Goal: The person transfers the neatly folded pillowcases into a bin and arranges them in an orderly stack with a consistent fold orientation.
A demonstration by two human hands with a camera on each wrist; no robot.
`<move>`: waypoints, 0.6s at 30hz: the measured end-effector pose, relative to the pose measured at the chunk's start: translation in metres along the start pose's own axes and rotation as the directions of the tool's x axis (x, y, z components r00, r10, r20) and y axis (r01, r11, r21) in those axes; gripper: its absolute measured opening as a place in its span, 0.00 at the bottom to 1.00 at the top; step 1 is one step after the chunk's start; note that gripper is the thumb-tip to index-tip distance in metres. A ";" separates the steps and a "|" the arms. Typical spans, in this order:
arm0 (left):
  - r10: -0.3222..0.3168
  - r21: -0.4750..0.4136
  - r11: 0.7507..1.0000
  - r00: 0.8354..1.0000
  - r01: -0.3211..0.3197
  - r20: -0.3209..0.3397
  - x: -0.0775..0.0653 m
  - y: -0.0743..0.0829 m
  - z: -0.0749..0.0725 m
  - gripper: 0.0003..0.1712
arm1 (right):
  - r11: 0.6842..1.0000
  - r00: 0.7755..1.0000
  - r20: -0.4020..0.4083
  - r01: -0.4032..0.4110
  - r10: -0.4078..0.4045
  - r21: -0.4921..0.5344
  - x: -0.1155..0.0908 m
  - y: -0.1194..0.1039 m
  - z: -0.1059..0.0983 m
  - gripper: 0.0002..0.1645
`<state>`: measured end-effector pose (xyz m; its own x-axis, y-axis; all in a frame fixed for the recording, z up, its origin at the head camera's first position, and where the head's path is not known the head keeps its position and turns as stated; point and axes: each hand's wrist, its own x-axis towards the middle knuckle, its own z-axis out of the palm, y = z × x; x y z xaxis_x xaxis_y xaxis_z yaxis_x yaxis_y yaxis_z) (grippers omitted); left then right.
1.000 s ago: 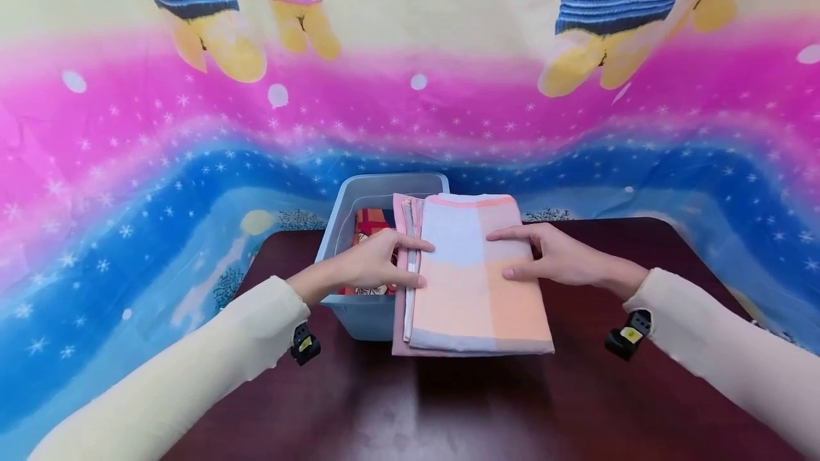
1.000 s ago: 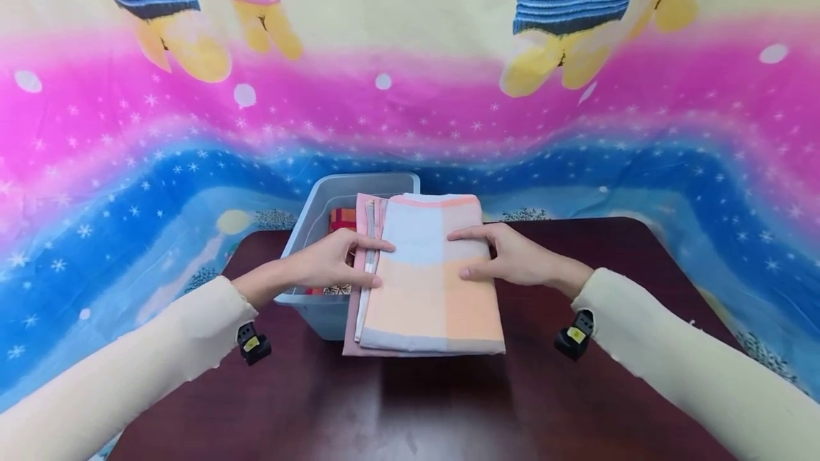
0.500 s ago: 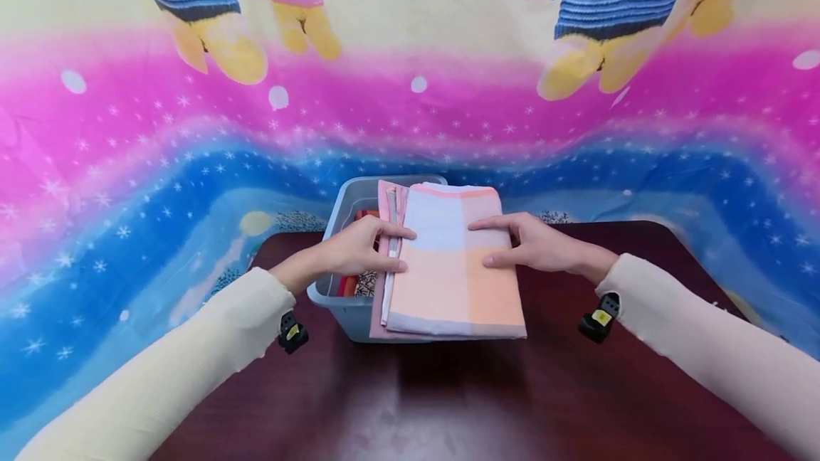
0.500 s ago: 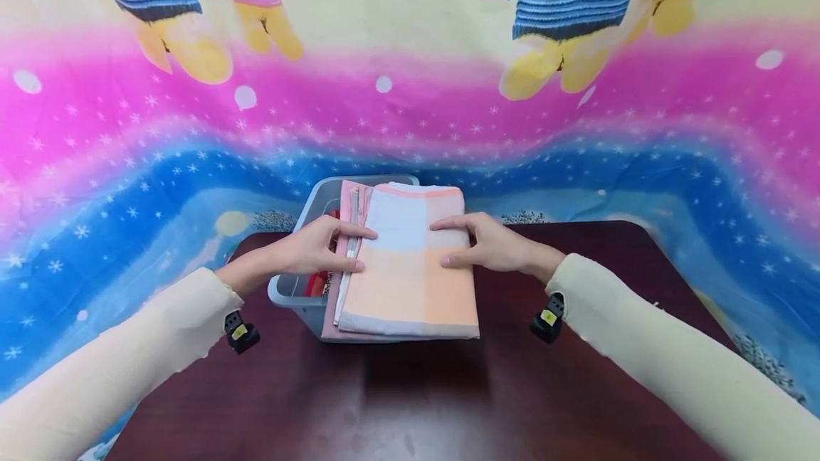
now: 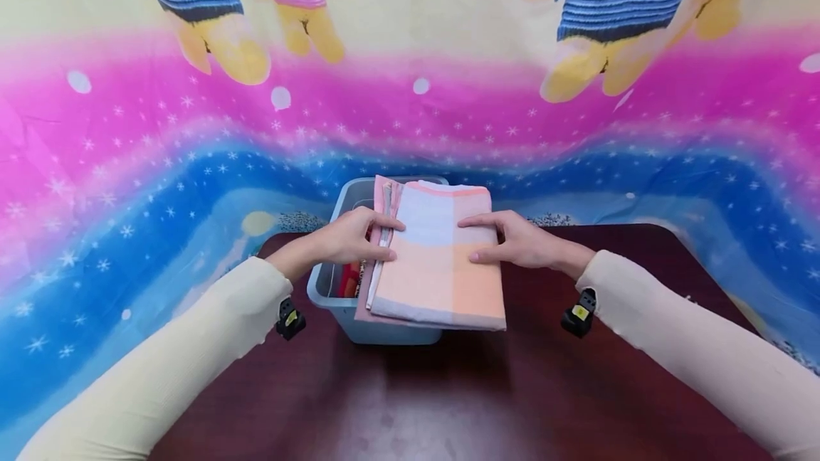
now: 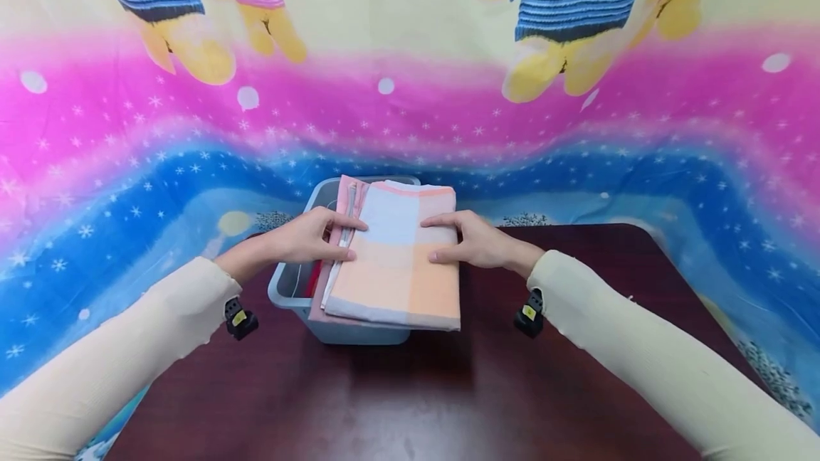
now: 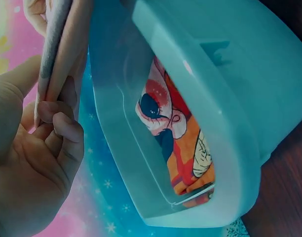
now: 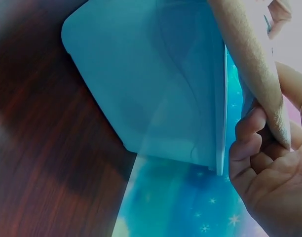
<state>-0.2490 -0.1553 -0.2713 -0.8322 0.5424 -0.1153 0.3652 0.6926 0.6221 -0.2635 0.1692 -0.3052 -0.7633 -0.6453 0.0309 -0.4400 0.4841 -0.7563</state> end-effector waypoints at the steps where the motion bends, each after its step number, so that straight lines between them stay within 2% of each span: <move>1: -0.005 -0.004 1.000 1.000 0.005 0.002 0.000 0.000 -0.002 0.31 | 1.000 1.000 -0.005 0.005 -0.005 -0.003 0.001 -0.001 -0.001 0.38; 10: -0.021 0.014 1.000 1.000 0.021 -0.004 0.001 -0.003 -0.016 0.30 | 1.000 0.999 -0.032 0.013 -0.014 -0.020 0.016 -0.011 -0.002 0.38; 18: -0.033 0.052 0.998 0.998 0.036 -0.059 -0.002 -0.015 -0.028 0.30 | 1.000 0.998 -0.066 0.021 -0.020 0.011 0.033 -0.021 0.004 0.39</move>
<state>-0.2644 -0.1805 -0.2590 -0.8670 0.4902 -0.0895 0.3563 0.7354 0.5764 -0.2778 0.1350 -0.2910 -0.7841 -0.6143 0.0892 -0.4504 0.4642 -0.7626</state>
